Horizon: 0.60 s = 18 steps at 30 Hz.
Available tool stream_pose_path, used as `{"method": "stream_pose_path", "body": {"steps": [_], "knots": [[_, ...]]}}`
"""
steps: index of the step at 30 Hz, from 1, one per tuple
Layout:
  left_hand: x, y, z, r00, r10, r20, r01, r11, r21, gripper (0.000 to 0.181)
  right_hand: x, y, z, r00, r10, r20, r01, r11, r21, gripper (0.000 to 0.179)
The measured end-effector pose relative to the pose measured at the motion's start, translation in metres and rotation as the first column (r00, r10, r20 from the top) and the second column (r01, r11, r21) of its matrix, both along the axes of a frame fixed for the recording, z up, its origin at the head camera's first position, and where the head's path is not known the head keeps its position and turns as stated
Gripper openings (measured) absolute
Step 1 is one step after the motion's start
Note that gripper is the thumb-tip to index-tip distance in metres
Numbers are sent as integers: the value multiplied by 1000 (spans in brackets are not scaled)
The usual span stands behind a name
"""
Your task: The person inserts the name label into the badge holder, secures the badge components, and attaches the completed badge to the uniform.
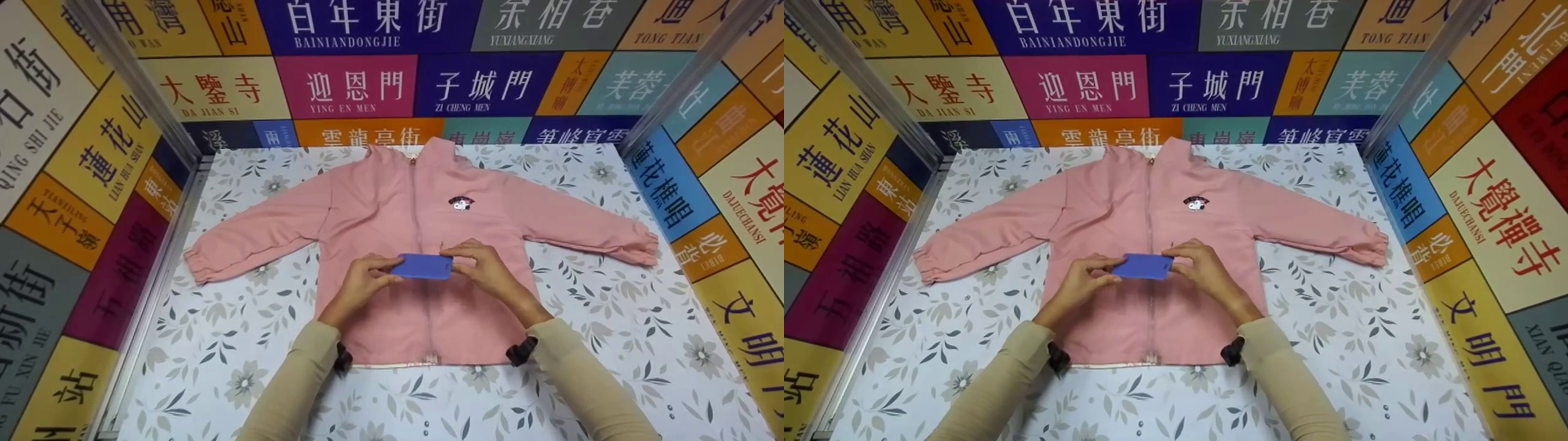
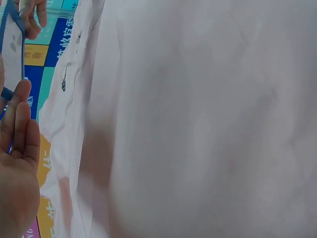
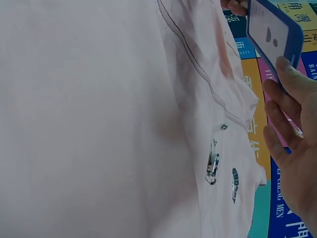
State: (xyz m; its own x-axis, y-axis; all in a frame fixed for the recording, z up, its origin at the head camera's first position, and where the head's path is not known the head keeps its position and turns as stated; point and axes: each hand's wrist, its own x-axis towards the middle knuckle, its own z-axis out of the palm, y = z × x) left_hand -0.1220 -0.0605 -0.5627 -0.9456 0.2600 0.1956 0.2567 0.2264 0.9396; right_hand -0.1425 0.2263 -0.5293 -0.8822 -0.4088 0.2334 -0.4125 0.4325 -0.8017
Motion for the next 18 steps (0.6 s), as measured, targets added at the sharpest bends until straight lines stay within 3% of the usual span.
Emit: {"method": "stream_pose_path", "body": {"steps": [6, 11, 15, 18], "knots": [[2, 1, -3, 999, 0, -36, 1, 999, 33, 22, 1, -4, 6, 997, -60, 46, 65, 992, -108, 18], [8, 2, 4, 997, -76, -11, 76, 992, 99, 18, 5, -10, 23, 987, -68, 146, 91, 984, -156, 10], [8, 4, -1, 995, -98, -33, 100, 994, 45, 18, 10, -15, 44, 982, -70, 177, 98, 983, -157, 10], [8, 6, -7, 997, -70, -43, 71, 997, 3, 18, 8, -17, 47, 984, -68, 164, 97, 980, -177, 11]]}}
